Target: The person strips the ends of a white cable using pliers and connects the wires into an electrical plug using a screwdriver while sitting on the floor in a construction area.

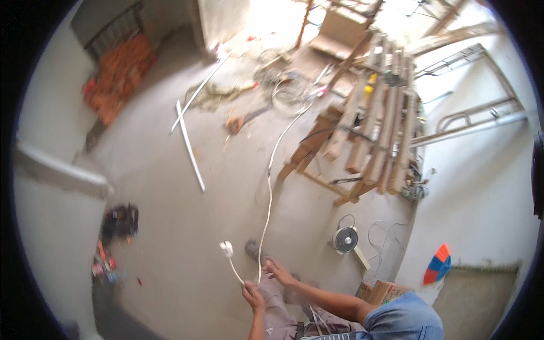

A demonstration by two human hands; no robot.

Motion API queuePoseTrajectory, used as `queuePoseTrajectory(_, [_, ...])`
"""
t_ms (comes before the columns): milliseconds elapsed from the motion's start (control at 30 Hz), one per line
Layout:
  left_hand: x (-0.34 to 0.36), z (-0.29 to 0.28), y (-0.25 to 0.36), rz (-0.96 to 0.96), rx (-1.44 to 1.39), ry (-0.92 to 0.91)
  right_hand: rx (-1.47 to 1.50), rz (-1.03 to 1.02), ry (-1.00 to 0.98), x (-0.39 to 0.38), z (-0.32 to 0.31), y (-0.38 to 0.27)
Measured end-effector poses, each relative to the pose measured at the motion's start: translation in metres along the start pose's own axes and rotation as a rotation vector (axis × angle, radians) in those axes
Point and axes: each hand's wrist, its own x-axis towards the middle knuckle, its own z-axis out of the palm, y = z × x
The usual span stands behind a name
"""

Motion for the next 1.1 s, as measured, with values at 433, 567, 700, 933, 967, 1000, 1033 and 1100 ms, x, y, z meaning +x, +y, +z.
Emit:
queuePoseTrajectory(433, [0.145,0.038,0.362,0.503,0.068,-0.032,-0.262,-0.122,0.042,-0.043,-0.023,-0.177])
queuePoseTrajectory(567, [0.176,0.043,0.490,0.521,-0.466,-0.015,-0.235,0.008,-0.017,-0.022,-0.046,-0.197])
queuePoseTrajectory(700, [0.174,0.033,0.607,0.407,-1.012,-0.224,0.163,0.022,0.004,0.065,-0.073,-0.210])
queuePoseTrajectory(933, [0.165,-0.014,0.794,0.808,-0.789,-0.910,0.592,0.153,0.194,0.255,-0.087,-0.339])
queuePoseTrajectory(967, [0.163,-0.040,0.816,0.795,-0.720,-0.907,0.614,0.200,0.197,0.269,-0.065,-0.363])
queuePoseTrajectory(1000, [0.159,-0.041,0.834,0.846,-0.657,-0.857,0.632,0.244,0.227,0.282,-0.059,-0.379])
queuePoseTrajectory(1033, [0.154,-0.049,0.853,0.905,-0.588,-0.955,0.780,0.226,0.239,0.296,-0.048,-0.397])
queuePoseTrajectory(1100, [0.112,-0.010,0.881,0.784,-0.854,-0.807,1.060,0.181,0.259,0.325,-0.033,-0.433])
